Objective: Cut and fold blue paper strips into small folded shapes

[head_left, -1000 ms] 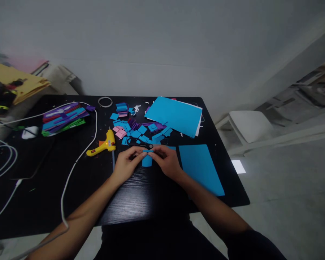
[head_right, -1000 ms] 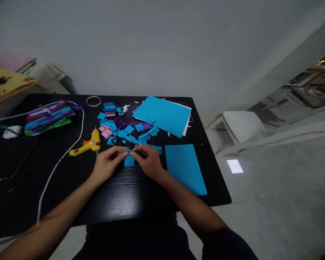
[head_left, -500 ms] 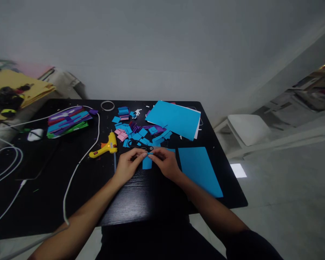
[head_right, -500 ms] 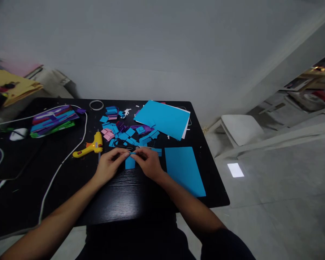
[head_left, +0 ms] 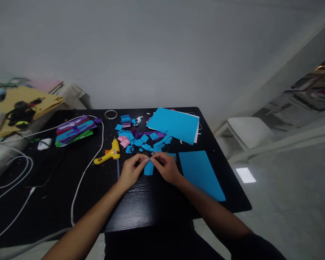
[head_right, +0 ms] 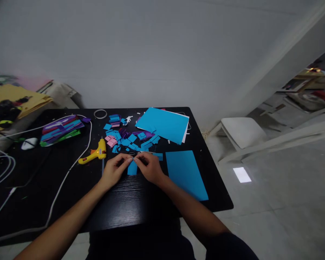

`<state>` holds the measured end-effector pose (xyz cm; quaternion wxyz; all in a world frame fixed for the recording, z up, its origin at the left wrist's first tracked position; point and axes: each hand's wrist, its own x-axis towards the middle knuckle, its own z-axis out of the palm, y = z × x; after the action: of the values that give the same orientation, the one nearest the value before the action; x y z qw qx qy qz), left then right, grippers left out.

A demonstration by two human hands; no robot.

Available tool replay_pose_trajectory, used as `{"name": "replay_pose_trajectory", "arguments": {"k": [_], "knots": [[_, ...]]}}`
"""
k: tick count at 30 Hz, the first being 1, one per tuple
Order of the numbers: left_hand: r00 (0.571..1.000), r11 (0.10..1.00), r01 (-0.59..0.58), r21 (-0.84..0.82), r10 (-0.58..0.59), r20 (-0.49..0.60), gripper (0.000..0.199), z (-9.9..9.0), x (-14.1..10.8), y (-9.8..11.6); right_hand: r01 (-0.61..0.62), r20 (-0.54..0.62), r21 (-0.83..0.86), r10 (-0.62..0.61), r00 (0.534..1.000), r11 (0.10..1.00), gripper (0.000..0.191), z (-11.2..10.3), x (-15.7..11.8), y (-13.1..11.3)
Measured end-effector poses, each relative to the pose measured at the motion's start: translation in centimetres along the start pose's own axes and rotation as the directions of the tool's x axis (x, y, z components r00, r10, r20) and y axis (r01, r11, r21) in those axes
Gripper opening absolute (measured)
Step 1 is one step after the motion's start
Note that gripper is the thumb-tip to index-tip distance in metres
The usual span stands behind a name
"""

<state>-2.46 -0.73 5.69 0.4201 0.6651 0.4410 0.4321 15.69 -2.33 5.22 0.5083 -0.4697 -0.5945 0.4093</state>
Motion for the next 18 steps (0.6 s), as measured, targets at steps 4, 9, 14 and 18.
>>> {"name": "replay_pose_trajectory", "arguments": {"k": [4, 9, 14, 18], "knots": [[1.0, 1.0, -0.017, 0.003, 0.017, 0.018, 0.022, -0.03, -0.03, -0.15, 0.007, -0.012, 0.008, -0.007, 1.0, 1.0, 0.015, 0.14, 0.03, 0.14], [0.998, 0.999, -0.034, 0.038, 0.032, 0.045, 0.022, -0.1, -0.11, -0.54, 0.018, -0.016, -0.007, -0.018, 1.0, 1.0, 0.012, 0.32, 0.12, 0.32], [0.996, 0.994, -0.073, 0.077, 0.068, 0.065, 0.021, -0.04, -0.2, -0.89, -0.025, 0.0, -0.004, 0.025, 1.0, 1.0, 0.01, 0.47, 0.25, 0.5], [0.995, 0.99, -0.088, 0.107, 0.082, 0.063, 0.02, -0.05, -0.15, -0.93, -0.033, 0.009, -0.012, 0.034, 0.999, 0.999, 0.01, 0.54, 0.25, 0.76]]}}
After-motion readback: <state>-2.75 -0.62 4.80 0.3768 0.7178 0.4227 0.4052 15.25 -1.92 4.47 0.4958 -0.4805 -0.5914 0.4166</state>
